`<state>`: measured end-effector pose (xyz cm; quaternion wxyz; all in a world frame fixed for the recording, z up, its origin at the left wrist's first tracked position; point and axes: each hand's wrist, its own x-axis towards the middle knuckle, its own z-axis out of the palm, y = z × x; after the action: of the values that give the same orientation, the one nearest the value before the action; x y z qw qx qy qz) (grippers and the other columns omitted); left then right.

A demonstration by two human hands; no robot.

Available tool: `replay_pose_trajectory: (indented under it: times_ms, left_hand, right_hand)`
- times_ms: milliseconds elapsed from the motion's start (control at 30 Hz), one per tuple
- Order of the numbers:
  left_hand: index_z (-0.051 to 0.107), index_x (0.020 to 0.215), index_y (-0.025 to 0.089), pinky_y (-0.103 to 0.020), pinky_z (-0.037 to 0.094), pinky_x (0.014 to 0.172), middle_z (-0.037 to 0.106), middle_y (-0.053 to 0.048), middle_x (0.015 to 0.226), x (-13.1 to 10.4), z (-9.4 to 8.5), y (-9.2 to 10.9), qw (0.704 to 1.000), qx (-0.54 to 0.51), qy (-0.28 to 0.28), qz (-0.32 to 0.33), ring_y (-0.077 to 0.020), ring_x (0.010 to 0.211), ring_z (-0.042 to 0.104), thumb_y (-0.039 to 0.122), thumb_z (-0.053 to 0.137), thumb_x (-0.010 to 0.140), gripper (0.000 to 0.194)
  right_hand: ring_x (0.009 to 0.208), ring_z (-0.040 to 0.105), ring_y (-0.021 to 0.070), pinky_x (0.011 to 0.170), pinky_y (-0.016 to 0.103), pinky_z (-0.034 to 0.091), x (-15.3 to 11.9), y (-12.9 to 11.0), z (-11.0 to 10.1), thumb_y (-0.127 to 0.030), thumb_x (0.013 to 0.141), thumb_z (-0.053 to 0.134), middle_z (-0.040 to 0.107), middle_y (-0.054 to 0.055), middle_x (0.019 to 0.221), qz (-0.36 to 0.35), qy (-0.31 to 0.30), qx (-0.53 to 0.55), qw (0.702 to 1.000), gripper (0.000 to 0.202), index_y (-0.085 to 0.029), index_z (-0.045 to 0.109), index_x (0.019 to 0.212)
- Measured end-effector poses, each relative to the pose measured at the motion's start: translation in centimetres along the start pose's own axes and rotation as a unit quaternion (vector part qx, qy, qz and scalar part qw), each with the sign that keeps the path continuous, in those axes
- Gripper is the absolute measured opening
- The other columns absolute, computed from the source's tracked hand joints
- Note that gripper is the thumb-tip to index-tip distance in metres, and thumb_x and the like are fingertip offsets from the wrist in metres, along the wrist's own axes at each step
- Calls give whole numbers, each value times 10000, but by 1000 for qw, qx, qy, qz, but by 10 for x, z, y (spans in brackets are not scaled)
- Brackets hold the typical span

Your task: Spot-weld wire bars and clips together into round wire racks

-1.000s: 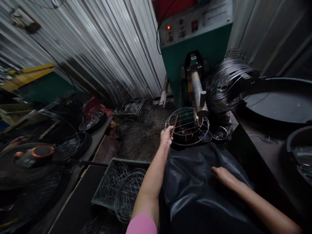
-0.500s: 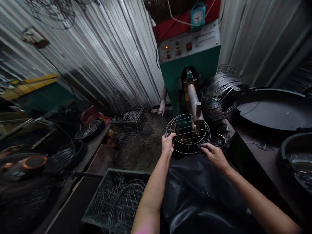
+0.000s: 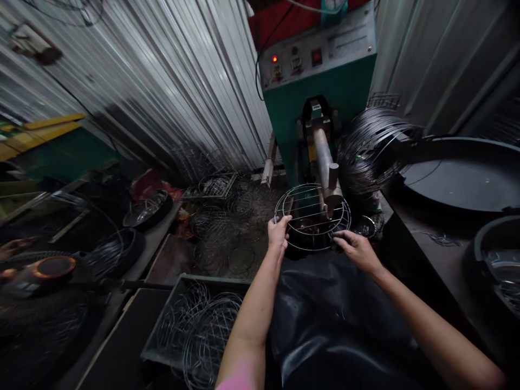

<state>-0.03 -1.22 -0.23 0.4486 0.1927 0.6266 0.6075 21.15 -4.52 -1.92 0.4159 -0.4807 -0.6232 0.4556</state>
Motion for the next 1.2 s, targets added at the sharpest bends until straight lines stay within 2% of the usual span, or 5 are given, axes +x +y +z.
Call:
replay_pose_trajectory:
  times_ms: [367, 600, 767, 1200]
  left_hand:
    - [448, 692, 180, -159, 179, 315, 356, 99, 514, 3, 5, 5, 1000, 3, 7, -7, -21, 357, 291, 316, 721, 485, 369]
    - [417, 628, 182, -166, 149, 312, 337, 100, 479, 7, 10, 9, 1000, -11, -7, -9, -19, 335, 274, 298, 731, 512, 355]
    - [427, 642, 183, -159, 167, 313, 346, 100, 477, 11, 13, 9, 1000, -12, 5, -11, -22, 342, 293, 295, 733, 502, 355]
    - [401, 551, 182, -167, 162, 308, 332, 90, 438, 16, 16, 9, 1000, 4, 6, -20, -29, 333, 282, 275, 688, 533, 303]
  right_hand:
    - [578, 617, 170, 584, 292, 495, 5, -4, 1, -436, 758, 565, 648, 19, 614, -9, 26, 8, 1000, 305, -160, 647, 857]
    - [583, 619, 166, 569, 287, 496, 12, -4, 2, -467, 752, 579, 664, 37, 689, 0, 36, 34, 999, 333, -158, 643, 860]
    - [595, 624, 164, 571, 286, 499, 18, -2, 1, -471, 755, 575, 682, 59, 761, -8, 45, 37, 998, 333, -157, 643, 843]
    - [575, 608, 165, 580, 287, 480, 26, -2, -1, -476, 749, 571, 636, 17, 606, -8, 41, 24, 999, 342, -155, 633, 852]
